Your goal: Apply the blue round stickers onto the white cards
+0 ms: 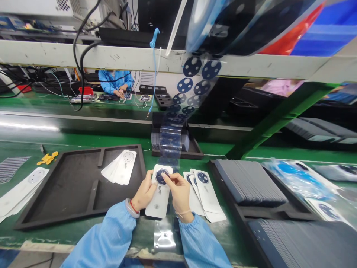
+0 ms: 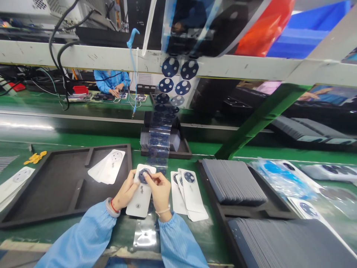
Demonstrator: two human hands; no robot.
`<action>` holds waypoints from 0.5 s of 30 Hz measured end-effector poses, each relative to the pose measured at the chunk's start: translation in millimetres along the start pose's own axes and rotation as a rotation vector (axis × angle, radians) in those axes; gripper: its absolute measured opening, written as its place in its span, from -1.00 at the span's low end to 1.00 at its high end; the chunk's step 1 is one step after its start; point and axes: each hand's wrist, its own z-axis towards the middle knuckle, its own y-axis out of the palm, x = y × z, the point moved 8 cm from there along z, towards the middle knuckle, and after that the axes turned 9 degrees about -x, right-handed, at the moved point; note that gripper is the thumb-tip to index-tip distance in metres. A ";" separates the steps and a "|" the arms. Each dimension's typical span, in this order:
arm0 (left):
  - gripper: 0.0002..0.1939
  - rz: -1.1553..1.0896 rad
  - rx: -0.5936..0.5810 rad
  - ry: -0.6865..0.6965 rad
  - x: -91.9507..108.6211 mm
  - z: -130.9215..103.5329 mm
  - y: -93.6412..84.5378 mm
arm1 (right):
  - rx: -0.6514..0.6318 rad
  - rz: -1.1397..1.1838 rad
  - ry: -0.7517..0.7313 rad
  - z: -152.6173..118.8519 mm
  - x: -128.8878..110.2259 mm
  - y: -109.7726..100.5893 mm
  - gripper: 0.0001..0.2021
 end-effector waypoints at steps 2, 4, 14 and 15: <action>-0.63 0.006 -0.004 0.004 0.5 0.1 0.3 | 0.006 0.019 0.011 -0.1 0.7 0.2 -0.62; -0.63 0.008 -0.011 -0.001 0.0 0.0 0.9 | 0.008 0.025 0.022 0.0 1.0 0.6 -0.60; -0.66 0.057 -0.031 -0.005 0.5 -0.3 2.1 | 0.015 0.047 0.025 0.8 6.8 -1.1 -0.65; -0.66 0.056 -0.033 -0.009 0.7 -0.3 2.4 | 0.015 0.050 0.028 0.8 7.0 -1.0 -0.65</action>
